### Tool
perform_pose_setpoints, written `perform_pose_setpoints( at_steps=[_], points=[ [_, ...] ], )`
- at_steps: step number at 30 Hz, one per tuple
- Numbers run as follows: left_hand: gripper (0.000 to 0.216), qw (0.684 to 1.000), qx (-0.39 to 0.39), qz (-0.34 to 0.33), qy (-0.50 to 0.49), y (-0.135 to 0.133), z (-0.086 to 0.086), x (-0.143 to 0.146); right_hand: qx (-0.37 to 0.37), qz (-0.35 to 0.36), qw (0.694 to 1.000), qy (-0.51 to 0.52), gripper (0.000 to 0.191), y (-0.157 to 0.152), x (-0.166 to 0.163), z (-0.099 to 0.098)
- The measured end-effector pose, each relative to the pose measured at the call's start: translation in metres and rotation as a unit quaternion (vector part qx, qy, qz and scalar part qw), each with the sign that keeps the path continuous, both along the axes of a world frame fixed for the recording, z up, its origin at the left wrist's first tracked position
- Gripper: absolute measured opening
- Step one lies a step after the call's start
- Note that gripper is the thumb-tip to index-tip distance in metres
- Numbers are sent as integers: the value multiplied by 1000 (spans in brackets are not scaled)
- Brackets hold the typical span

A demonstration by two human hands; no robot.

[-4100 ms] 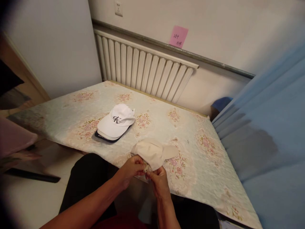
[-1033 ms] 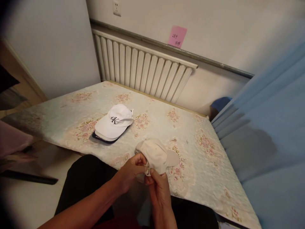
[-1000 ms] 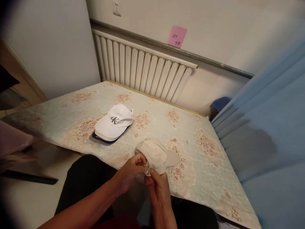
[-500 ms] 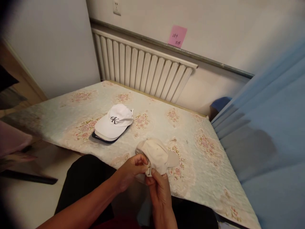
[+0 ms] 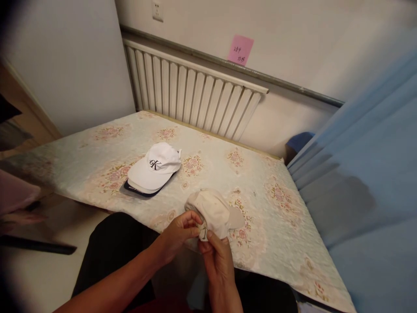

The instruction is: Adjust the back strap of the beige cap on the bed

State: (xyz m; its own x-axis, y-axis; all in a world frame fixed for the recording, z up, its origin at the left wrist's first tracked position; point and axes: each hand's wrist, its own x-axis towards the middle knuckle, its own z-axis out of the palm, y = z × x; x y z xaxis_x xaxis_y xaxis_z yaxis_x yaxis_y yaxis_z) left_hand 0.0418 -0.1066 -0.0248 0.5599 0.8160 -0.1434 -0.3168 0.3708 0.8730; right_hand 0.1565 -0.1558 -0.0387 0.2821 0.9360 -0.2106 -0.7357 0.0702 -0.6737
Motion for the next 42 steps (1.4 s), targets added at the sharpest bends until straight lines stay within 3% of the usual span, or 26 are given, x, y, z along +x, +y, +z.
perform_pose_setpoints(
  at_steps=[14,28,33,42],
  points=[
    [15,999,35,5,20,-2,-6,1,2,15,999,37,38,0,-2,0],
    [16,1000,19,1,10,-2,-4,-1,-18,17,999,-21,32,0,0,-8],
    [16,1000,18,8,6,-2,-3,-1,-21,22,999,23,35,0,-1,-7],
    [18,1000,15,2,-16,-2,-6,0,-28,29,999,13,27,1,-1,-7]
  ],
)
